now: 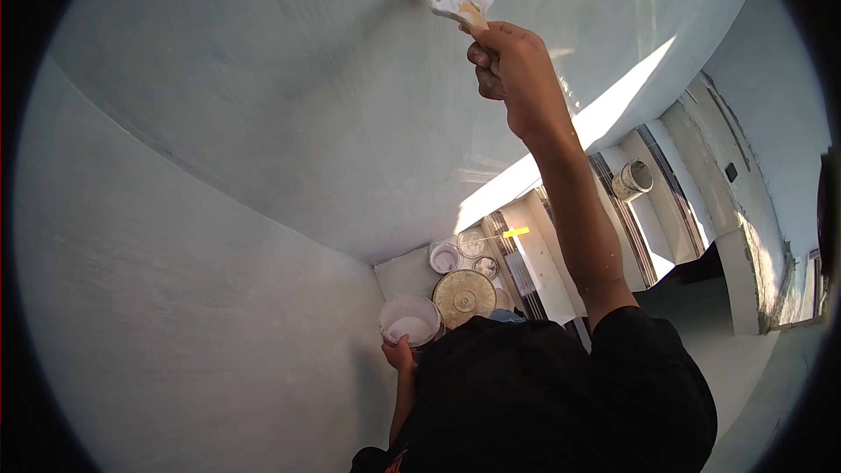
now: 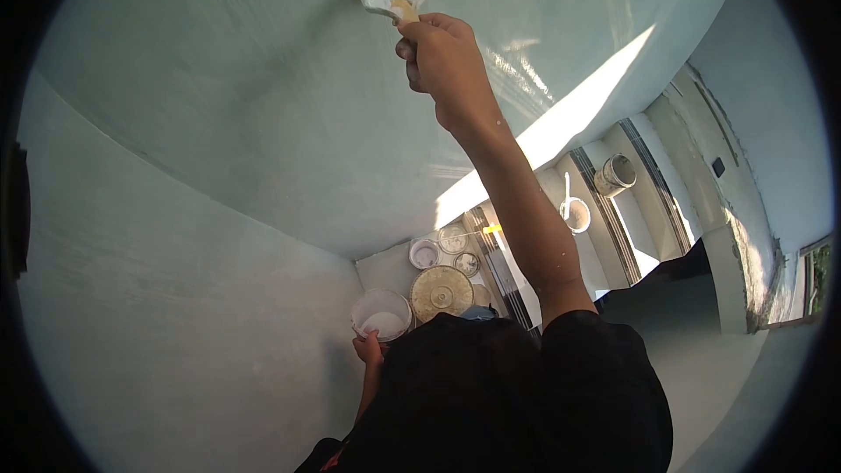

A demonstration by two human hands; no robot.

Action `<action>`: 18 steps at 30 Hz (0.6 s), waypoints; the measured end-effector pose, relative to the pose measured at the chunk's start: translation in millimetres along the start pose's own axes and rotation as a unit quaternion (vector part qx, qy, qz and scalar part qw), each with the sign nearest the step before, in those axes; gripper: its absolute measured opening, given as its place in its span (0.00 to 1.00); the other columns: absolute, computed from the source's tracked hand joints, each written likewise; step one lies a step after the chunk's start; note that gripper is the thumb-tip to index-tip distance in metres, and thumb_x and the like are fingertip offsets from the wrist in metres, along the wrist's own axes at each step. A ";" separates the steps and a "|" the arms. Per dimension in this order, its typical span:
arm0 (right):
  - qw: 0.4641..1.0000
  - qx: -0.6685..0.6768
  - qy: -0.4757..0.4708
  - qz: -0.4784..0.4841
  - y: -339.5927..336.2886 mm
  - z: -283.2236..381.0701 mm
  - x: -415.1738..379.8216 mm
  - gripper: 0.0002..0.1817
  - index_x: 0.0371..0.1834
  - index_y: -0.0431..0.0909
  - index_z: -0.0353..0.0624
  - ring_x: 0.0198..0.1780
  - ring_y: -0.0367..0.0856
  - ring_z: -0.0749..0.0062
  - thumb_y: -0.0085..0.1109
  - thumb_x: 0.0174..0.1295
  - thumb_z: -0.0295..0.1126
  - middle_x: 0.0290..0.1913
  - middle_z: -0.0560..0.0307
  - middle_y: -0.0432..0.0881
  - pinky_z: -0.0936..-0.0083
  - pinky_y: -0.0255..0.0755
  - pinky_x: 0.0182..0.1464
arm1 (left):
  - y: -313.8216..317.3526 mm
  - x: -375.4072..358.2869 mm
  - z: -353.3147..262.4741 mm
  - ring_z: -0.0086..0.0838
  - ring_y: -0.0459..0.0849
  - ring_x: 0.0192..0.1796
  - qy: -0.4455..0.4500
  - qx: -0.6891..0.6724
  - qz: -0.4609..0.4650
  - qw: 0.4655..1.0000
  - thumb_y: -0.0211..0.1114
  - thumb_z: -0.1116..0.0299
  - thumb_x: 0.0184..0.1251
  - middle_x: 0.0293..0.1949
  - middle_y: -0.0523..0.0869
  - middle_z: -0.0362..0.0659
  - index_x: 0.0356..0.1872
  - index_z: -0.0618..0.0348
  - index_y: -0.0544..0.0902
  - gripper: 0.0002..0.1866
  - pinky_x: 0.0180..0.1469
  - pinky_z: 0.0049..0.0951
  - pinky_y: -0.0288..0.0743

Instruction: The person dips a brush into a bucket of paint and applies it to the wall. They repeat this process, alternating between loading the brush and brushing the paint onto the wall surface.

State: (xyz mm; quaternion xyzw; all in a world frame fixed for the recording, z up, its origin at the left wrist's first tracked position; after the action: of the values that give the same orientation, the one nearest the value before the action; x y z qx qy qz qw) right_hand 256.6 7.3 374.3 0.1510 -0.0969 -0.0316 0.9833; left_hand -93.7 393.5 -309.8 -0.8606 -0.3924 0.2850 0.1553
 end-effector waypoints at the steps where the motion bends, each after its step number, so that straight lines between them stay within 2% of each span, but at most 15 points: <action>1: 1.000 -0.007 -0.024 0.003 4.6 19.0 0.7 0.07 0.34 0.72 0.38 0.17 0.54 0.86 0.52 0.67 0.30 0.22 0.66 0.69 0.81 0.48 0.21 | 1.2 -1.7 -2.1 0.40 0.84 0.19 0.006 0.008 0.002 1.000 0.73 0.69 0.50 0.39 0.82 0.56 0.46 0.67 0.70 0.25 0.18 0.35 0.80; 3: 0.997 -0.018 -0.075 0.013 14.7 54.3 3.2 0.08 0.34 0.73 0.41 0.17 0.53 0.87 0.53 0.68 0.33 0.22 0.67 0.67 0.83 0.48 0.23 | 2.5 -0.4 -10.4 0.40 0.85 0.20 0.020 0.021 0.001 1.000 0.74 0.69 0.50 0.39 0.82 0.55 0.47 0.67 0.71 0.26 0.18 0.35 0.80; 6: 0.975 -0.045 -0.219 -0.002 20.4 115.5 1.1 0.11 0.34 0.76 0.41 0.18 0.52 0.86 0.53 0.70 0.36 0.21 0.68 0.65 0.83 0.47 0.24 | -4.7 -12.4 -36.8 0.39 0.84 0.20 0.078 0.074 -0.011 0.994 0.74 0.69 0.49 0.39 0.82 0.55 0.46 0.67 0.71 0.26 0.19 0.35 0.80; 7: 0.969 -0.028 -0.243 0.030 20.0 129.2 11.6 0.16 0.48 0.76 0.33 0.19 0.55 0.86 0.46 0.75 0.37 0.22 0.71 0.64 0.82 0.49 0.20 | -1.8 -11.1 -35.0 0.39 0.85 0.21 0.061 0.060 0.004 0.996 0.74 0.69 0.49 0.39 0.82 0.55 0.45 0.66 0.71 0.25 0.20 0.35 0.80; 10: 0.962 -0.035 -0.268 0.029 4.1 117.3 32.1 0.14 0.36 0.79 0.41 0.18 0.50 0.87 0.53 0.72 0.40 0.20 0.68 0.63 0.84 0.46 0.23 | -1.4 -6.7 -21.6 0.40 0.85 0.21 0.033 0.033 0.026 0.999 0.74 0.69 0.48 0.39 0.82 0.55 0.45 0.66 0.71 0.25 0.20 0.35 0.80; 12: 0.976 -0.047 -0.212 0.003 -8.0 69.9 37.9 0.17 0.39 0.81 0.39 0.19 0.49 0.90 0.53 0.73 0.43 0.18 0.72 0.60 0.85 0.44 0.22 | -5.6 -7.3 -22.0 0.41 0.85 0.21 0.047 0.036 0.008 0.998 0.74 0.69 0.48 0.39 0.82 0.55 0.44 0.66 0.71 0.25 0.19 0.34 0.80; 13: 0.990 -0.039 -0.137 -0.003 -22.4 20.0 49.0 0.18 0.38 0.81 0.39 0.18 0.52 0.90 0.54 0.73 0.44 0.17 0.72 0.63 0.85 0.47 0.21 | -5.9 -15.9 -26.6 0.44 0.84 0.32 -0.018 0.023 0.031 0.999 0.75 0.68 0.47 0.44 0.82 0.55 0.48 0.66 0.72 0.28 0.33 0.37 0.78; 14: 0.994 -0.014 -0.109 0.017 -34.0 -31.3 53.0 0.19 0.36 0.80 0.40 0.19 0.52 0.91 0.53 0.74 0.45 0.18 0.73 0.63 0.84 0.47 0.21 | -14.6 -35.3 -44.0 0.47 0.84 0.44 -0.083 0.010 0.054 0.995 0.76 0.67 0.46 0.48 0.83 0.56 0.52 0.66 0.73 0.31 0.47 0.39 0.76; 15: 0.988 -0.067 -0.136 -0.024 -50.8 -75.4 46.3 0.20 0.34 0.79 0.40 0.18 0.52 0.91 0.52 0.75 0.47 0.17 0.73 0.62 0.84 0.46 0.20 | -17.9 -51.1 -57.1 0.50 0.83 0.55 -0.147 -0.004 0.077 0.986 0.76 0.65 0.45 0.52 0.83 0.56 0.55 0.66 0.74 0.34 0.60 0.41 0.75; 16: 0.995 -0.045 -0.084 -0.019 -58.9 -122.6 32.1 0.19 0.35 0.77 0.43 0.16 0.49 0.92 0.52 0.75 0.47 0.16 0.75 0.58 0.84 0.42 0.18 | -19.0 -46.2 -61.8 0.47 0.84 0.43 -0.113 0.002 0.058 0.992 0.75 0.67 0.46 0.48 0.83 0.56 0.52 0.66 0.73 0.31 0.46 0.39 0.76; 18: 0.998 -0.051 0.003 -0.038 -83.6 -211.9 1.5 0.19 0.34 0.77 0.43 0.15 0.49 0.91 0.52 0.75 0.47 0.15 0.74 0.59 0.84 0.41 0.17 | -25.5 -42.5 -58.8 0.40 0.84 0.19 -0.046 0.016 0.019 0.999 0.74 0.70 0.48 0.38 0.82 0.55 0.45 0.66 0.70 0.25 0.18 0.35 0.79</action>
State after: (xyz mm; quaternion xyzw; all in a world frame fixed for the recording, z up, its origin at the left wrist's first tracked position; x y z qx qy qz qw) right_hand 297.7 -10.8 150.9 0.1043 -0.0860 -0.0731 0.9881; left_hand -95.1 374.8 -235.2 -0.8514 -0.3781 0.3333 0.1452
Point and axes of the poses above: each hand's wrist, its own x-axis towards the middle knuckle, its own y-axis out of the palm, z = x × y, the point moved 10 cm from there along x, towards the middle knuckle
